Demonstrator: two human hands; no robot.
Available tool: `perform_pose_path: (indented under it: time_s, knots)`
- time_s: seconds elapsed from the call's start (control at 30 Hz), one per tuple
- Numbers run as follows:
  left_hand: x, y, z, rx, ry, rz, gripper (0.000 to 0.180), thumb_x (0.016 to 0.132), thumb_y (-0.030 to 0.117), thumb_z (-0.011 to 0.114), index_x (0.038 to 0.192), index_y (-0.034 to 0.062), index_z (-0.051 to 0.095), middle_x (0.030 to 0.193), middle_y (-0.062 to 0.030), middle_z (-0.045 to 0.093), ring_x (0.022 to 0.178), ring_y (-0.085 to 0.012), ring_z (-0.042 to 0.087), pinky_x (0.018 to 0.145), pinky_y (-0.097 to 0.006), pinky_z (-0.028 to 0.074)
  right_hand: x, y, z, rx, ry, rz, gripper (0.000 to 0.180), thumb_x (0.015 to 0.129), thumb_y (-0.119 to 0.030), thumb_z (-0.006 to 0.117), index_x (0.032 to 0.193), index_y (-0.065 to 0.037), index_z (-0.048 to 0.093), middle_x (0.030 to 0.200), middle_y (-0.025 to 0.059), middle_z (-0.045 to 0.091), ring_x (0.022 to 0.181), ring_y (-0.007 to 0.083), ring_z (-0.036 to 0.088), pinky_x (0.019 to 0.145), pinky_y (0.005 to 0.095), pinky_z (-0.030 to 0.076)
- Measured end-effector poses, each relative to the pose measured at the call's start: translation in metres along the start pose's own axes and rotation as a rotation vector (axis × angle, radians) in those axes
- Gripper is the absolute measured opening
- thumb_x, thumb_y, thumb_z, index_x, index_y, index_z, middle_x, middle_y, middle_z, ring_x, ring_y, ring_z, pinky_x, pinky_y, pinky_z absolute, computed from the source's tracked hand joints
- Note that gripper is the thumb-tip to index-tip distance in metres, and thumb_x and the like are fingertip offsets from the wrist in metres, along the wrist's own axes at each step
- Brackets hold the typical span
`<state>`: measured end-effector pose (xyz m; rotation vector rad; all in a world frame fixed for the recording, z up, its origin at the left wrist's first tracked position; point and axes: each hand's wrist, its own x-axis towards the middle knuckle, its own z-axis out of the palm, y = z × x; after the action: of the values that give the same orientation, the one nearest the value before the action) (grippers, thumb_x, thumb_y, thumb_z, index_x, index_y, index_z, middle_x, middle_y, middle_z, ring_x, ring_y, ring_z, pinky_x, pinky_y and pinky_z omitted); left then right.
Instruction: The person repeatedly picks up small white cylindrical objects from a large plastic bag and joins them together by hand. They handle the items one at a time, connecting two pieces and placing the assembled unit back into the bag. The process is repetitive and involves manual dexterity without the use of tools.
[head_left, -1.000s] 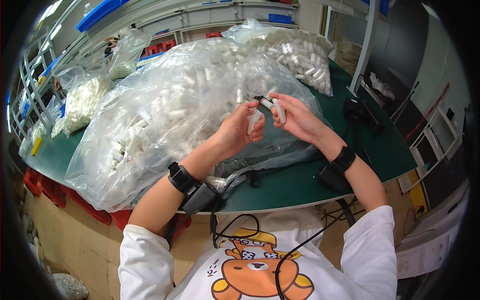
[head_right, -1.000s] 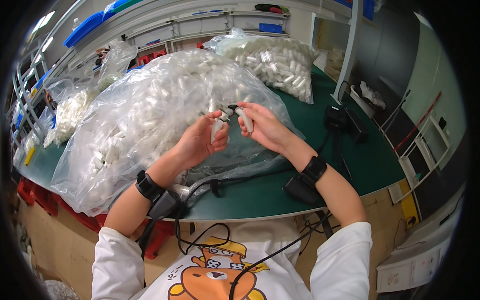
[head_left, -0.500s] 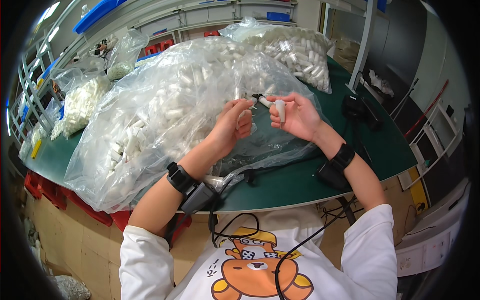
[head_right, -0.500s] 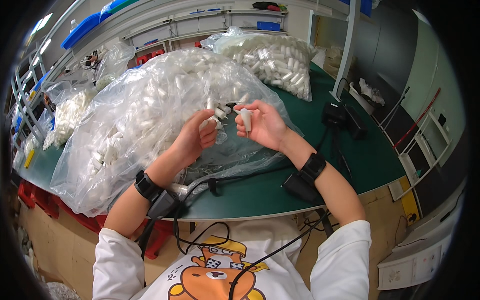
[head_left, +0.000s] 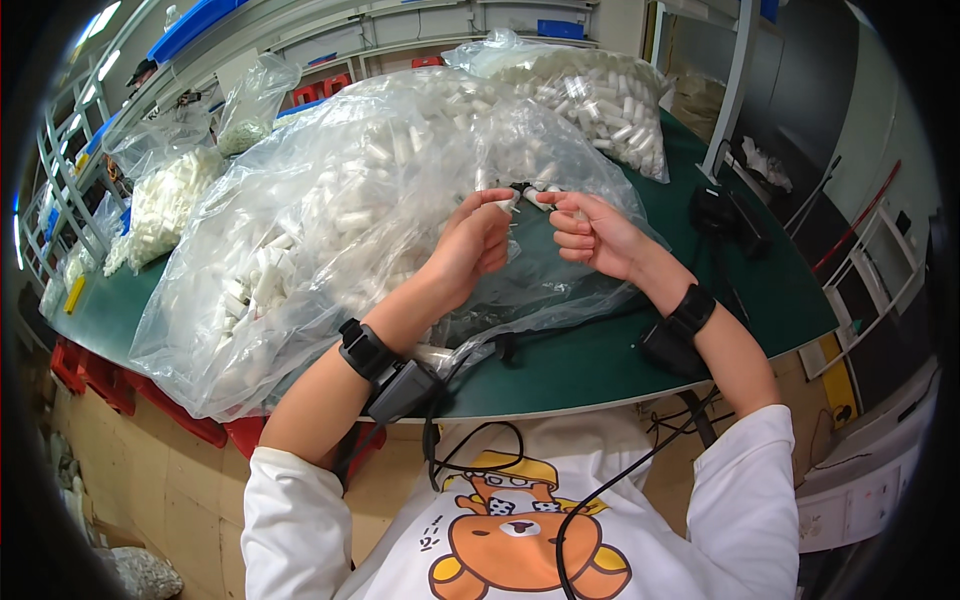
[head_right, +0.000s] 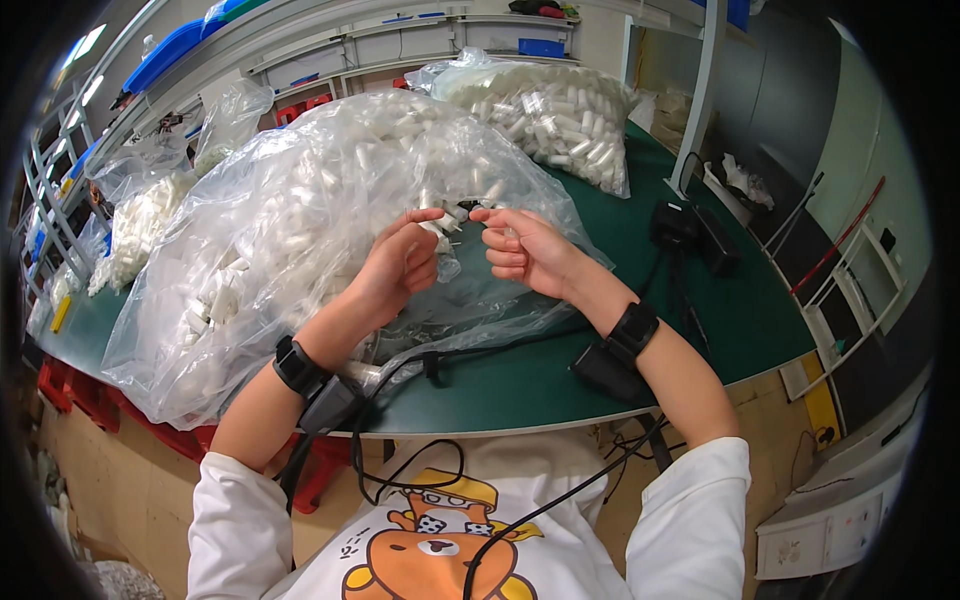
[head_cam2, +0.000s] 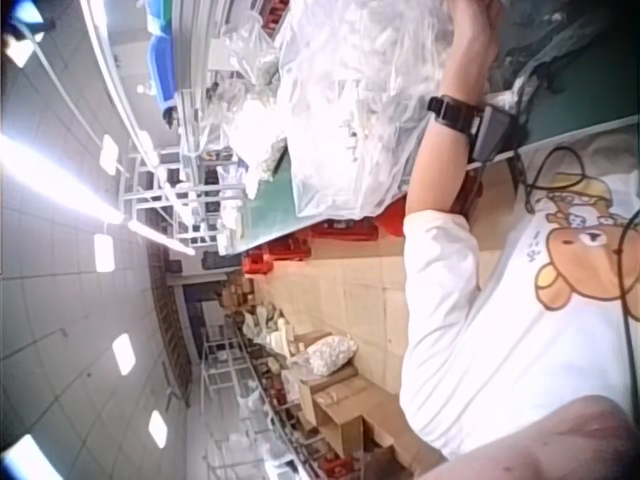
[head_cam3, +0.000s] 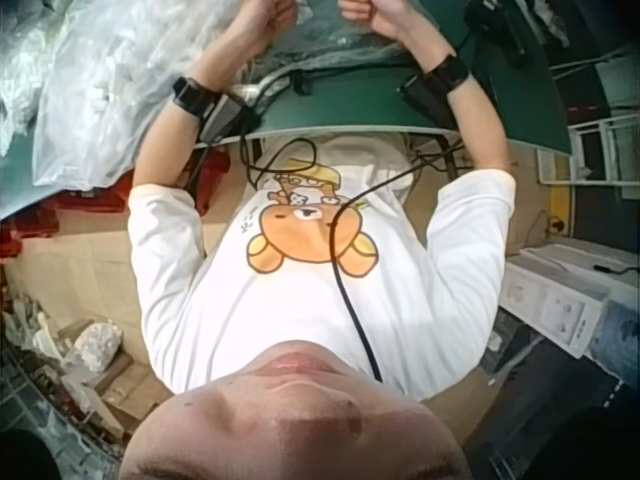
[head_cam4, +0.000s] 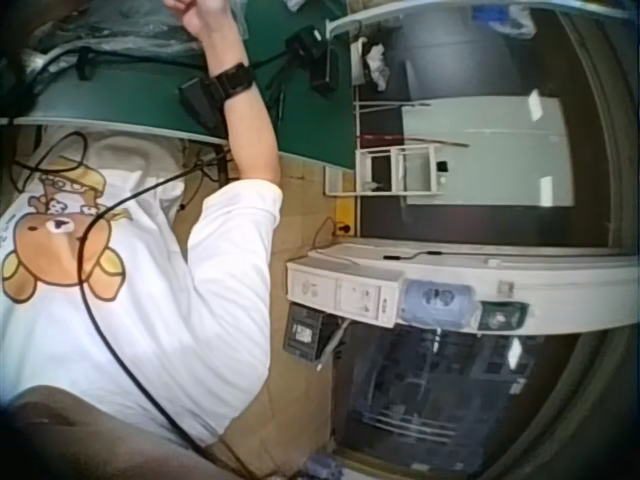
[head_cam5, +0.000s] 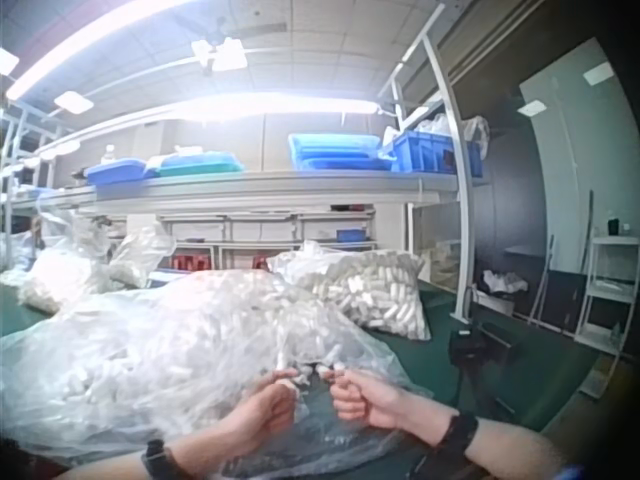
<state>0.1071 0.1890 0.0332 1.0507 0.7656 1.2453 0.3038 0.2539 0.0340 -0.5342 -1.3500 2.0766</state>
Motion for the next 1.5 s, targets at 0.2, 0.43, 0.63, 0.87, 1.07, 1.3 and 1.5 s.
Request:
perform_pose_path:
  time_s: [0.2,0.43,0.63,0.87,1.07,1.3,1.5]
  knots:
    - [0.003,-0.002,-0.001,-0.171,0.012,-0.040,0.046,0.088,0.043,0.046,0.116,0.0085,0.036,0.072,-0.0050,0.050,0.060,-0.0184,0.046,0.061,-0.032,0.038,-0.001,-0.001,0.023,0.049,0.045,0.029,0.037,0.092,-0.034,0.049,0.111,-0.002,0.048,0.057,-0.0027,0.040,0.047,0.0071,0.032,0.044,0.0219,0.027]
    - [0.009,-0.011,-0.008,-0.194,-0.259,-0.182,0.056,0.087,0.058,0.037,0.114,0.0091,0.038,0.090,-0.0092,0.053,0.074,-0.0236,0.052,0.066,-0.038,0.042,0.002,0.005,0.052,-0.677,0.045,-0.220,0.030,0.085,-0.024,0.063,0.098,0.002,0.057,0.069,0.0028,0.060,0.061,0.0091,0.058,0.049,0.0244,0.041]
    - [0.001,-0.013,-0.005,-0.174,-0.253,0.156,0.049,0.089,0.056,0.037,0.108,0.0120,0.046,0.095,-0.0058,0.055,0.074,-0.0177,0.056,0.066,-0.031,0.046,-0.011,-0.007,0.126,-1.540,0.144,-1.059,0.021,0.076,-0.009,0.063,0.095,-0.002,0.059,0.072,0.0102,0.059,0.066,0.0255,0.061,0.057,0.0321,0.047]
    - [0.030,-0.039,-0.013,-0.244,-0.175,-0.229,0.047,0.082,0.054,0.055,0.100,0.0117,0.050,0.069,-0.0105,0.061,0.059,-0.0228,0.058,0.059,-0.037,0.048,0.036,0.006,0.232,-1.769,-0.545,-1.121,0.023,0.078,-0.011,0.060,0.097,0.000,0.053,0.084,0.0136,0.056,0.082,0.0317,0.057,0.069,0.0383,0.045]
    - [0.021,-0.058,-0.056,-0.250,-0.177,-0.282,0.042,0.086,0.052,0.048,0.095,0.0116,0.052,0.076,-0.0109,0.061,0.063,-0.0229,0.058,0.060,-0.035,0.047,0.134,0.038,0.300,-1.772,-0.599,-0.312,0.044,0.075,-0.021,0.060,0.105,0.008,0.047,0.098,0.0273,0.055,0.098,0.0413,0.053,0.082,0.0426,0.045]
    - [-0.014,-0.036,-0.047,-0.169,-0.155,-0.198,0.041,0.088,0.052,0.045,0.093,0.0117,0.052,0.076,-0.0103,0.061,0.064,-0.0223,0.058,0.059,-0.035,0.047,0.119,0.037,0.294,-1.829,-0.706,-0.458,0.035,0.077,-0.015,0.056,0.103,0.007,0.051,0.099,0.0255,0.054,0.099,0.0381,0.053,0.081,0.0431,0.046]
    - [-0.012,-0.012,0.007,-0.080,-0.189,-0.159,0.040,0.089,0.051,0.043,0.092,0.0119,0.052,0.077,-0.0097,0.060,0.065,-0.0219,0.058,0.059,-0.034,0.047,0.078,-0.025,0.243,-1.717,-0.613,-0.757,0.020,0.080,-0.017,0.057,0.082,0.002,0.061,0.089,0.0160,0.061,0.088,0.0294,0.058,0.074,0.0372,0.048]
